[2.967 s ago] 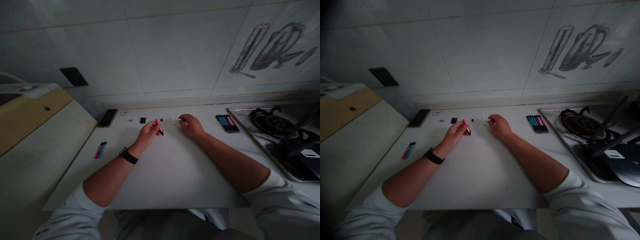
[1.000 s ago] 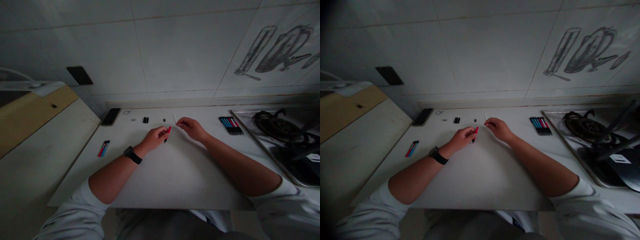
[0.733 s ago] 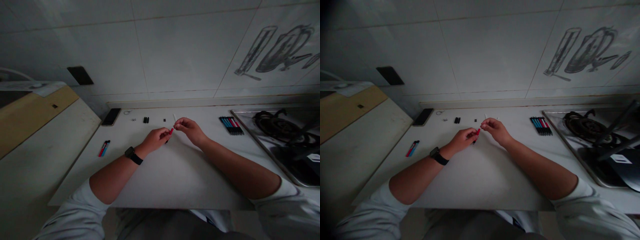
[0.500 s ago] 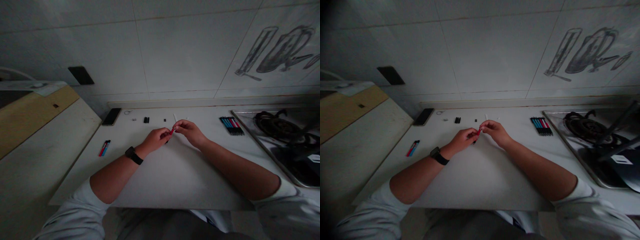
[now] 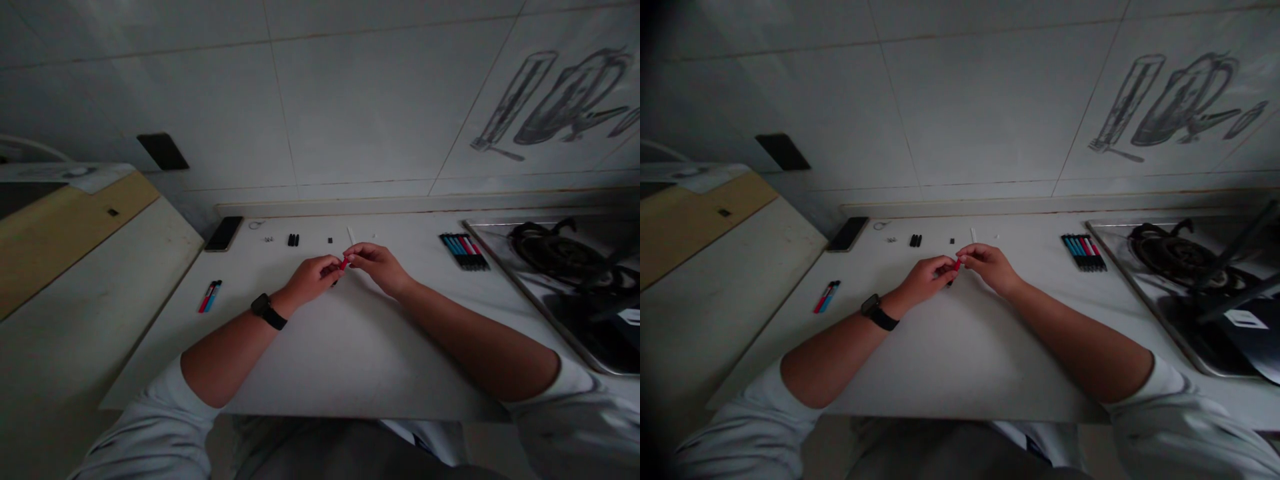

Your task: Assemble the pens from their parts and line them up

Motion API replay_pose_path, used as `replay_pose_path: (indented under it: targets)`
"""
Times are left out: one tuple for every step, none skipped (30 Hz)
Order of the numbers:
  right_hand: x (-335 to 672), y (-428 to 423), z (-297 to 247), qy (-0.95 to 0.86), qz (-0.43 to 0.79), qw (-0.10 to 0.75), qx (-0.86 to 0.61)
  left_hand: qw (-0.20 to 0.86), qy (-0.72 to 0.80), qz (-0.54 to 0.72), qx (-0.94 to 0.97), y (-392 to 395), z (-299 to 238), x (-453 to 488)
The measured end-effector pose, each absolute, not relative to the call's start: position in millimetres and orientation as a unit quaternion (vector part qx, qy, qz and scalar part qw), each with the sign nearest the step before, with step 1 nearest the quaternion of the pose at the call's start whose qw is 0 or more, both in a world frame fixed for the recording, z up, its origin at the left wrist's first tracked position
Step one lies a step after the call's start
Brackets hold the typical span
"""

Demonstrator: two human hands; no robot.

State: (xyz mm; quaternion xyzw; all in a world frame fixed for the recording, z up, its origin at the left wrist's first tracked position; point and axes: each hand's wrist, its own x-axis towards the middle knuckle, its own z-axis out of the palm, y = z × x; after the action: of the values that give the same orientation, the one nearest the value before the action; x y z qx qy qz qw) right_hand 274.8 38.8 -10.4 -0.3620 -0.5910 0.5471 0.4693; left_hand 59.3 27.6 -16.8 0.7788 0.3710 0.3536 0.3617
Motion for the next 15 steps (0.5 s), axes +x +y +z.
replay_pose_path:
  targets:
    - [274.9,38.8,-11.1,-0.595,0.541,0.470,-0.364,0.362,0.372,0.354,0.778,27.5,-16.6,59.4]
    - [274.8,38.9,-11.7,-0.597,0.538,0.471,-0.364,0.363,0.373,0.354,0.777,27.5,-16.5,59.4]
    - [274.7,38.9,-12.2,-0.597,0.538,0.472,-0.362,0.363,0.374,0.354,0.776,27.6,-16.5,59.4]
    - [274.5,38.8,-12.6,-0.598,0.540,0.472,-0.358,0.362,0.376,0.355,0.776,27.7,-16.5,59.3]
    - [274.1,38.5,-12.7,-0.600,0.543,0.470,-0.353,0.361,0.376,0.356,0.776,27.9,-16.4,59.3]
    - [273.6,38.2,-12.6,-0.604,0.546,0.465,-0.348,0.358,0.376,0.358,0.776,28.0,-16.2,59.3]
    - [273.0,37.6,-12.0,-0.611,0.546,0.458,-0.344,0.353,0.375,0.361,0.778,27.9,-15.8,59.3]
    - [272.5,37.0,-11.1,-0.620,0.542,0.451,-0.343,0.349,0.373,0.362,0.780,27.7,-15.1,59.4]
    - [272.2,36.4,-9.4,-0.629,0.537,0.444,-0.344,0.346,0.372,0.362,0.781,27.4,-14.3,59.4]
    - [272.2,35.9,-7.0,-0.635,0.533,0.440,-0.346,0.345,0.370,0.363,0.783,27.1,-13.3,59.2]
    - [272.8,35.6,-3.7,-0.636,0.531,0.440,-0.347,0.344,0.369,0.364,0.783,26.9,-12.4,58.9]
    - [274.1,35.7,0.7,-0.631,0.532,0.445,-0.347,0.344,0.367,0.366,0.783,26.8,-11.6,58.4]
    - [276.3,36.1,5.9,-0.625,0.533,0.455,-0.346,0.343,0.365,0.370,0.782,27.0,-11.2,57.7]
    - [279.3,37.0,11.9,-0.619,0.530,0.466,-0.344,0.340,0.364,0.376,0.781,27.5,-11.3,56.7]
    - [283.3,38.4,18.2,-0.617,0.523,0.476,-0.345,0.336,0.365,0.382,0.779,28.4,-11.8,55.5]
